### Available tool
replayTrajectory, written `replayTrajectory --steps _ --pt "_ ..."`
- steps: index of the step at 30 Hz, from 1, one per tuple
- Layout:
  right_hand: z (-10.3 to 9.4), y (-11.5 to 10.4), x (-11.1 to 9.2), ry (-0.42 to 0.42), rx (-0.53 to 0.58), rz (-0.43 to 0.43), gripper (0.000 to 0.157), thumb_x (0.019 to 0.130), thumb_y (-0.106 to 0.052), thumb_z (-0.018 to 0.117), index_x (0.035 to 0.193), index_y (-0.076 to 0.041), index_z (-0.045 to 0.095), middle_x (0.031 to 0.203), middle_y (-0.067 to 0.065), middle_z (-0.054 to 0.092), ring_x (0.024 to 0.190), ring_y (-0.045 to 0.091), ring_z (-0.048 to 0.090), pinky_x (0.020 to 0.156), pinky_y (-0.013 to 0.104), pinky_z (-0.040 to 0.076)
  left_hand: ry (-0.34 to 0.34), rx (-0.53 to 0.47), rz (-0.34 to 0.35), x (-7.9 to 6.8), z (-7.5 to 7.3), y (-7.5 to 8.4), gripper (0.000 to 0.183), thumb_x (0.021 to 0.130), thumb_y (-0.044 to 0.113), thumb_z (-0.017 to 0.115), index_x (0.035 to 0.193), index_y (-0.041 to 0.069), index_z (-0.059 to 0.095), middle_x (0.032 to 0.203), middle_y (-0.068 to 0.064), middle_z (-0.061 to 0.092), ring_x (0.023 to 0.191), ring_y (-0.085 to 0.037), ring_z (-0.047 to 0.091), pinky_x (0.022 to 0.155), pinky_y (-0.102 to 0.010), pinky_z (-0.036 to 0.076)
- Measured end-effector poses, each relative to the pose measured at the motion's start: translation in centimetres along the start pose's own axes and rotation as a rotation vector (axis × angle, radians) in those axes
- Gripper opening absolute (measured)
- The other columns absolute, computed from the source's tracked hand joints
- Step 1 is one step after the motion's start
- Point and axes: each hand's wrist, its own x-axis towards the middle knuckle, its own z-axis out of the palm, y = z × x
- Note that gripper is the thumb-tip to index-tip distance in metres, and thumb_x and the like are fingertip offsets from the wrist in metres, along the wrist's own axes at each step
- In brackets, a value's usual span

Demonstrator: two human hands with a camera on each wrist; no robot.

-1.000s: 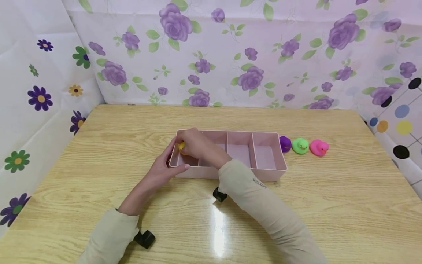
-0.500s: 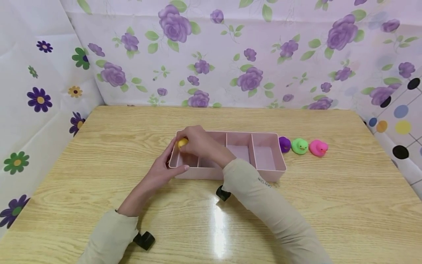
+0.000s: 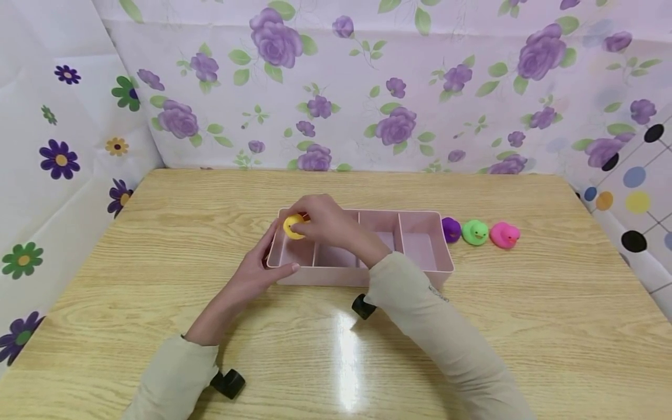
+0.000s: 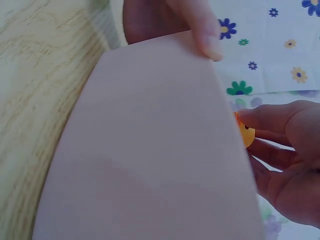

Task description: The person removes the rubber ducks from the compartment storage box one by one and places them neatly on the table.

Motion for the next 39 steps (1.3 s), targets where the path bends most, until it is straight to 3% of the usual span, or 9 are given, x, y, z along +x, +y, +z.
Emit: replayTrajectory --steps 7,11,20,39 --pt "-0.4 -0.3 -1.9 0.033 -0.048 -0.133 0.028 0.092 -0.005 0.065 0.119 0.002 0.067 0.111 0.012 0.066 0.1 0.021 0.061 0.082 0.024 0.049 -0.004 -0.008 0.006 0.0 0.0 0.0 0.092 0.088 0.019 0.072 0.154 0.039 0.011 0.159 0.005 0.013 0.14 -0.026 0.023 0.107 -0.049 0.03" --pt "-0.4 -0.4 -2.9 0.066 -0.073 -0.193 0.032 0.091 -0.002 0.065 0.124 0.002 0.064 0.113 0.015 0.065 0.102 0.025 0.062 0.085 0.026 0.049 -0.001 -0.006 0.001 -0.1 0.0 0.0 0.093 0.089 0.018 0.072 0.155 0.038 0.01 0.158 0.004 0.016 0.136 -0.026 0.03 0.104 -0.047 0.034" --pt "-0.7 -0.3 -4.4 0.097 -0.104 -0.163 0.027 0.088 0.002 0.069 0.115 0.003 0.068 0.111 0.013 0.067 0.102 0.025 0.062 0.086 0.03 0.05 0.015 0.007 -0.014 0.0 0.1 -0.2 0.094 0.088 0.019 0.072 0.156 0.033 0.009 0.157 -0.003 0.022 0.127 -0.029 0.04 0.098 -0.039 0.041" --pt "-1.9 1.9 -7.0 0.145 -0.117 -0.174 0.026 0.084 -0.001 0.073 0.109 0.003 0.069 0.107 0.013 0.068 0.096 0.026 0.063 0.083 0.032 0.052 0.02 -0.018 -0.005 0.2 0.2 -0.1 0.094 0.087 0.013 0.072 0.157 0.029 0.01 0.153 -0.013 0.028 0.125 -0.033 0.042 0.09 -0.032 0.047"
